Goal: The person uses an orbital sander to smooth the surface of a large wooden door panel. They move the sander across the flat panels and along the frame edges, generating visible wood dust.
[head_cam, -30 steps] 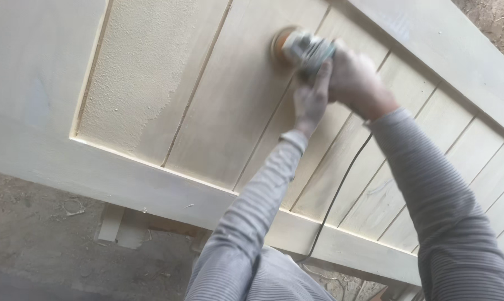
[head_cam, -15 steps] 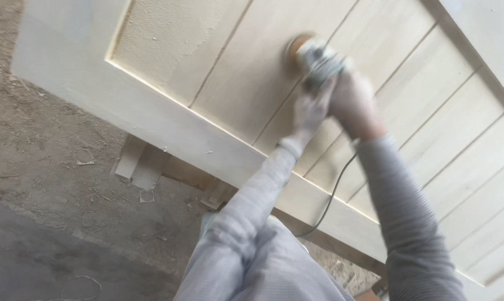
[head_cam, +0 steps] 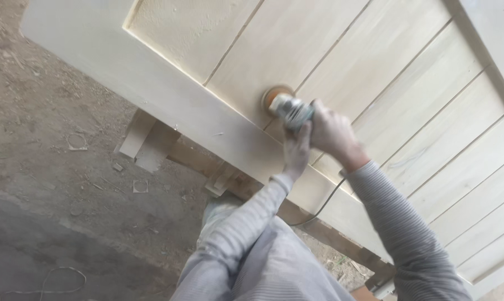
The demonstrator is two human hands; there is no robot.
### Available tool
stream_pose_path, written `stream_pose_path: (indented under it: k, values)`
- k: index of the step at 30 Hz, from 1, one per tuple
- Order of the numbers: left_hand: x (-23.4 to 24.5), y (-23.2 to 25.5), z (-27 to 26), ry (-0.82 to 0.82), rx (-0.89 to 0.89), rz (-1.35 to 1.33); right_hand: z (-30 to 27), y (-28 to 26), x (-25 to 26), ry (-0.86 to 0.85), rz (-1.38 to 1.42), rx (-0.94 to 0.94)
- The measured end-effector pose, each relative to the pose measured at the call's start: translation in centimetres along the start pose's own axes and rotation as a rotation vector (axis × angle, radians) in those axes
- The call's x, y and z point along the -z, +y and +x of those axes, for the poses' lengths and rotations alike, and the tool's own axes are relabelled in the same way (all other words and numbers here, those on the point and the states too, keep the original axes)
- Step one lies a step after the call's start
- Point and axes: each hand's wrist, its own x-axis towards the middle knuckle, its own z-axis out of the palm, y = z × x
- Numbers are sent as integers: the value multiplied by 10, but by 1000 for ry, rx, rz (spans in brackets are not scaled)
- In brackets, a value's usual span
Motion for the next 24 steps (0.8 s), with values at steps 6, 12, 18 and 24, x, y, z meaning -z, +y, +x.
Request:
stream_pose_path:
  k: [6, 12, 18, 24]
  values:
    - [-52, 23, 109, -130, 20, 159, 41, 21, 42, 269, 217, -112]
    - [-17, 51, 82, -97, 302, 97, 40, -8, 26, 207, 210, -184]
    - [38, 46, 5, 13, 59, 31, 15, -42, -15, 33, 87, 23]
    - [15, 32, 24, 88, -7, 3, 36, -32, 12, -18, -5, 122]
